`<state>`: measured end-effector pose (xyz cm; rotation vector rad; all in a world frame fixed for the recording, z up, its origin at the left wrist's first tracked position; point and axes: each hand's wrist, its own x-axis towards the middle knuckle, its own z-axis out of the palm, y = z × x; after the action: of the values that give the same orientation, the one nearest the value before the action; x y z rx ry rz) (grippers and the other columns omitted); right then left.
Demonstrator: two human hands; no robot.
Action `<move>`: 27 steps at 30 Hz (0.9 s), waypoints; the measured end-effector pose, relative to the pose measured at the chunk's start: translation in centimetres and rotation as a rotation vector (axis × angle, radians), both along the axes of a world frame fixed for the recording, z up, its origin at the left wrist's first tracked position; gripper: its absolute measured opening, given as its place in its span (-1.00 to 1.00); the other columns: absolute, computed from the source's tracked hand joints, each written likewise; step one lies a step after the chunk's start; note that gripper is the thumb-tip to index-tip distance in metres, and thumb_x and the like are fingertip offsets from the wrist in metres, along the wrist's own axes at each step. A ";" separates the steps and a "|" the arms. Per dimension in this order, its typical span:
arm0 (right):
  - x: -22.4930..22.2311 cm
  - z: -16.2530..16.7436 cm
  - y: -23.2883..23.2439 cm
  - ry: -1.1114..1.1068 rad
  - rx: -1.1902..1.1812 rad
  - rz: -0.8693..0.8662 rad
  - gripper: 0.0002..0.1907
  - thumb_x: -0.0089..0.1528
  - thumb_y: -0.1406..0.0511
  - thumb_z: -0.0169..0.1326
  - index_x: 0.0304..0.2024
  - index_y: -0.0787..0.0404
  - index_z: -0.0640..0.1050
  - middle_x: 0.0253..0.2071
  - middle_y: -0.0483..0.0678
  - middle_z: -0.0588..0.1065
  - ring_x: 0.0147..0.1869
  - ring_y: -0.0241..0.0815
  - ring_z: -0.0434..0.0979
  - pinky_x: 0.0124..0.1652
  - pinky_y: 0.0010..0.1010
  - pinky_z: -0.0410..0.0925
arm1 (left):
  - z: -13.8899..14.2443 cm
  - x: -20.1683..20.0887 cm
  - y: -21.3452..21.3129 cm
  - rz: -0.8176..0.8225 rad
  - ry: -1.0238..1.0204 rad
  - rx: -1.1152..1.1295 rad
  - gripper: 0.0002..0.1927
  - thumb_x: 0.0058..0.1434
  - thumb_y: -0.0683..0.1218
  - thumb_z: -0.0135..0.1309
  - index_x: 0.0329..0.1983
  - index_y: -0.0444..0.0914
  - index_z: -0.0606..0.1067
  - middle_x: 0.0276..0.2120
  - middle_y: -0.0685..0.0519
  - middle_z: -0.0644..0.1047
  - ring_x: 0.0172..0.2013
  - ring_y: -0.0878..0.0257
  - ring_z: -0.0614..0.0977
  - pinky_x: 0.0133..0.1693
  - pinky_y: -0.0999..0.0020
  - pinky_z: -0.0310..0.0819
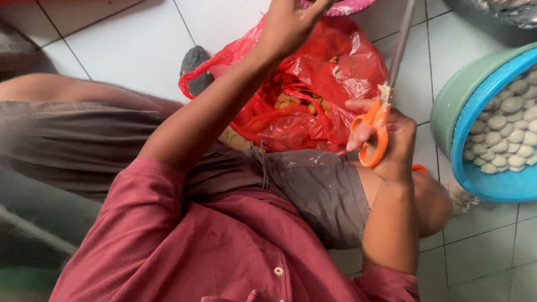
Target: The person sits on the floor and uses orange-handled scissors to cut small brown fried dough pieces into smaller bits. The cut pieces fall into a red plastic bag on the floor. The person repeatedly picks pieces from a pink basket and cuts them.
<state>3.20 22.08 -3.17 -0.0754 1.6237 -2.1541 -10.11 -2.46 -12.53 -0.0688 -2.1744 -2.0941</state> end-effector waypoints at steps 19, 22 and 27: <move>-2.9 0.4 -3.3 -0.199 -0.030 0.019 -0.58 0.30 0.40 0.08 0.14 0.58 0.43 -0.44 -0.06 0.43 -0.41 -0.25 0.48 -0.39 -0.39 0.46 | -16.7 10.2 -2.3 -0.924 -0.390 -1.008 -0.52 0.44 0.21 -0.09 0.03 -0.24 0.57 -0.09 -0.33 0.59 -0.14 -0.25 0.65 -0.07 -0.18 0.53; -3.2 0.7 -3.6 -0.252 -0.119 0.014 -0.58 0.38 0.27 -0.01 0.10 0.57 0.45 -0.46 -0.01 0.47 -0.43 -0.22 0.51 -0.41 -0.38 0.47 | -15.0 10.2 -2.6 -0.515 -0.472 -0.706 -0.14 0.23 0.17 0.07 0.36 -0.55 0.19 -0.18 -0.47 0.54 -0.24 -0.36 0.60 -0.20 -0.19 0.50; -3.3 0.4 -3.4 -0.297 -0.032 0.050 -0.57 0.40 0.23 -0.03 0.09 0.54 0.46 -0.54 0.02 0.48 -0.54 -0.23 0.48 -0.49 -0.42 0.41 | -13.6 10.0 -2.1 -0.455 -0.626 -0.706 -0.41 0.18 0.29 0.16 -0.18 -0.36 0.58 -0.22 -0.35 0.60 -0.17 -0.24 0.63 -0.11 -0.07 0.51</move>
<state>-0.13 18.67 -2.77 0.1837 1.4032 -2.0412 -0.11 -4.54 -26.13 0.0421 -3.4795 -1.5108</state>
